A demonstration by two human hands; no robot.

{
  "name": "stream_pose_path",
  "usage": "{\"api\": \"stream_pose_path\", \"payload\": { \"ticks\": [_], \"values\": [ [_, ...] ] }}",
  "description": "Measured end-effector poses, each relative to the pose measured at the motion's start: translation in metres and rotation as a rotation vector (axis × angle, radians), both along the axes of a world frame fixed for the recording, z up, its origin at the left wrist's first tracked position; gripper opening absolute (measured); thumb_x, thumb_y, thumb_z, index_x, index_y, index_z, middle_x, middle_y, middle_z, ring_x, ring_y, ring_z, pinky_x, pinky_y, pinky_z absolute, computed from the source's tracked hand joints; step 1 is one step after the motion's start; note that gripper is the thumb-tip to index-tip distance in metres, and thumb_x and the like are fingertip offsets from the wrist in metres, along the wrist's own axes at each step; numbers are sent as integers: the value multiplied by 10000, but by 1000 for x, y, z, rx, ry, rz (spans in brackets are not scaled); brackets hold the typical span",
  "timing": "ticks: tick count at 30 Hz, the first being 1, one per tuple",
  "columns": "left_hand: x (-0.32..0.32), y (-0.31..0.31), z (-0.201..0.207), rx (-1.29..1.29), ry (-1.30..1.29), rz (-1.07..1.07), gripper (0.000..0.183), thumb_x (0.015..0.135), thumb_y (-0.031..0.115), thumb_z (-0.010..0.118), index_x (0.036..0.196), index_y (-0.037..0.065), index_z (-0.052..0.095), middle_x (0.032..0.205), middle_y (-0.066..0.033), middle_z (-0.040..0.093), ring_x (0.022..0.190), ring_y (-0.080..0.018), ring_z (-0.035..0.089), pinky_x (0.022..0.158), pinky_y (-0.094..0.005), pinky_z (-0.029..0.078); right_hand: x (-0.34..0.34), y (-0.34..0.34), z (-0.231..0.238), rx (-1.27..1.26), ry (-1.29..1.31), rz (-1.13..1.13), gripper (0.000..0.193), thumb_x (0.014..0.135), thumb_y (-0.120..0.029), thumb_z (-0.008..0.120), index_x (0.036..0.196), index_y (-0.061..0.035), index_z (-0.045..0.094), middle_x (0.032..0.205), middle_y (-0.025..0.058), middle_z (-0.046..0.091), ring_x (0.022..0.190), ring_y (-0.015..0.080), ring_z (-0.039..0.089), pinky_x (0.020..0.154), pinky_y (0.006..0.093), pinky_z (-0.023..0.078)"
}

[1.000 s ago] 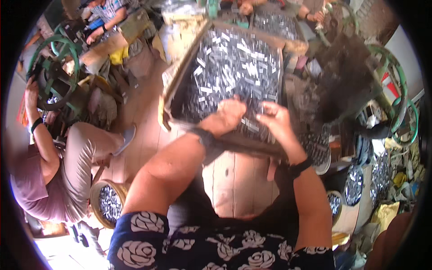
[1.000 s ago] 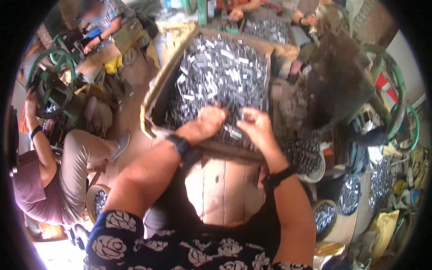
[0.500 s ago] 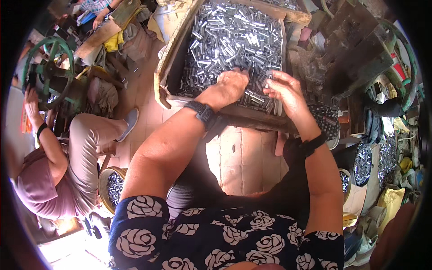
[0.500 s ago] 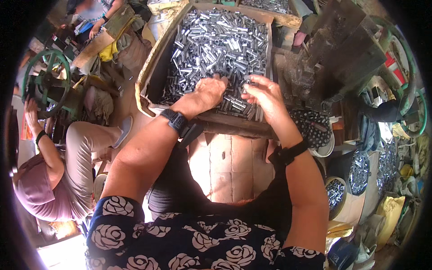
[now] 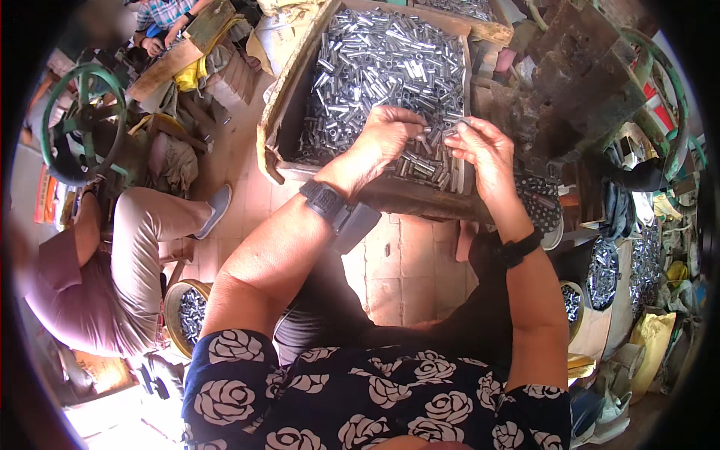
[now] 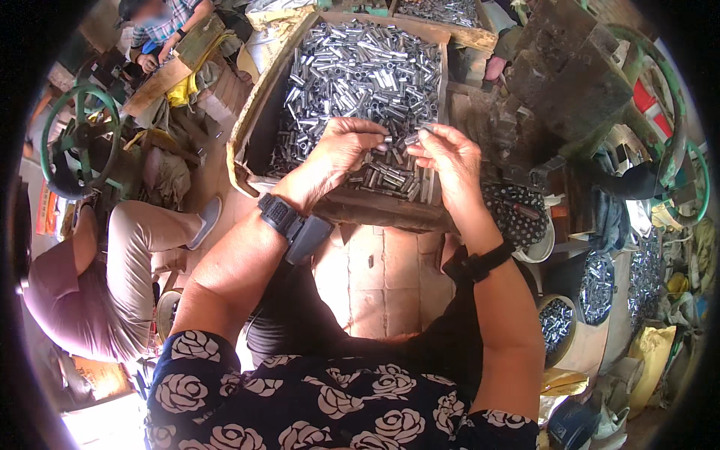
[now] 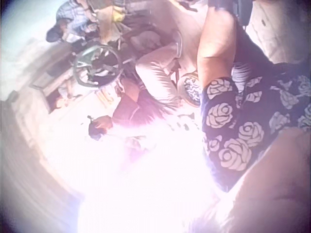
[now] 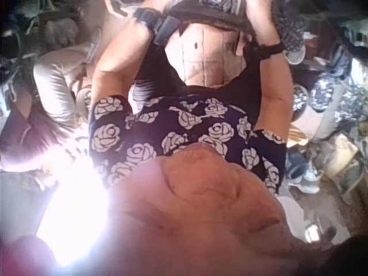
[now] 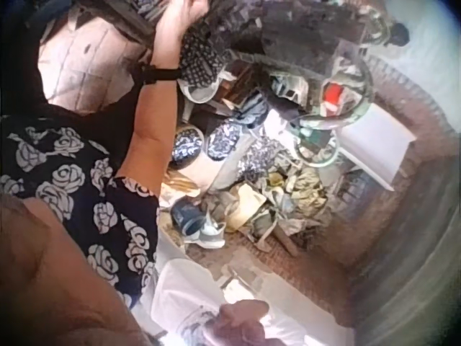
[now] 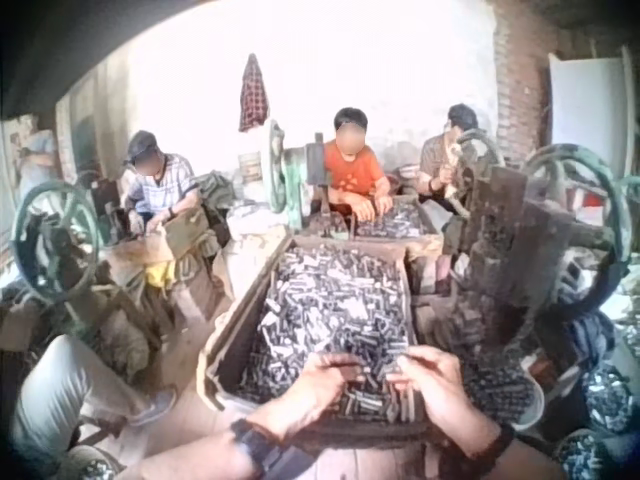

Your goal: Manually assemble small metal components into a pressing machine and sort the finished items.

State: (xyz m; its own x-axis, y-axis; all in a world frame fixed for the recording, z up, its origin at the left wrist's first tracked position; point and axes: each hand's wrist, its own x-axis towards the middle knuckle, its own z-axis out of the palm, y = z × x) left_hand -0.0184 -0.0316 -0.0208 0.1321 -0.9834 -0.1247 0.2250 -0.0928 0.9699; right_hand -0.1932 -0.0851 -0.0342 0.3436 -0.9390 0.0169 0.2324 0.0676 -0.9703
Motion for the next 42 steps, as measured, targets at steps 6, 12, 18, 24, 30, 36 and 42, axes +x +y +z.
{"api": "stream_pose_path", "payload": {
  "ticks": [6, 12, 18, 24, 30, 36, 42],
  "values": [
    [-1, 1, 5, 16, 60, 8, 102, 767, 5, 597, 863, 1, 629, 698, -67, 639, 391, -12, 388, 325, -160, 248, 8, 3, -4, 15, -52, -35, 162, 805, -79, 627, 932, 5, 569, 810, 95, 627, 698, 186, 645, 565, 230, 502],
    [2, 0, 1, 19, 104, 1, 95, 769, 8, 598, 862, 4, 618, 708, -72, 640, 385, -12, 378, 323, -162, 244, 13, 9, -6, 37, -120, -37, 129, 800, -61, 630, 894, 2, 568, 806, 101, 624, 693, 187, 646, 567, 228, 513],
    [-4, -1, 7, 6, 66, -14, 83, 755, -3, 595, 835, 7, 616, 679, -56, 628, 381, -10, 365, 323, -164, 234, 8, 9, -2, 133, -170, -34, 111, 796, -53, 628, 882, -9, 575, 818, 105, 627, 709, 197, 646, 598, 251, 525],
    [-7, 0, 6, -50, 148, -84, 68, 765, 12, 601, 832, 12, 611, 662, -30, 599, 392, -11, 352, 334, -169, 226, 4, 10, 4, 203, -210, 50, 79, 794, -53, 625, 856, -22, 588, 795, 105, 636, 724, 204, 646, 611, 270, 522],
    [-14, 3, 4, -68, 221, -174, 92, 799, 49, 614, 884, 15, 600, 693, -19, 592, 419, -11, 360, 355, -163, 237, -5, 6, 1, 262, -262, 138, 76, 805, -62, 611, 864, -19, 591, 804, 111, 640, 730, 206, 645, 624, 275, 516],
    [-34, 0, -2, -256, 160, 21, 44, 789, 50, 624, 812, 14, 616, 661, -17, 593, 438, -19, 422, 361, -160, 274, 2, 10, 7, 128, -132, 77, 119, 806, -85, 620, 878, 3, 587, 795, 113, 641, 675, 173, 640, 591, 249, 513],
    [-31, -3, -3, -170, 103, 23, 53, 753, 4, 634, 797, 31, 622, 657, -9, 602, 414, -11, 397, 354, -159, 271, -12, 1, 10, -90, 130, 21, 247, 784, -59, 642, 995, 51, 574, 808, 92, 634, 696, 136, 623, 591, 219, 485]
  ]
}}
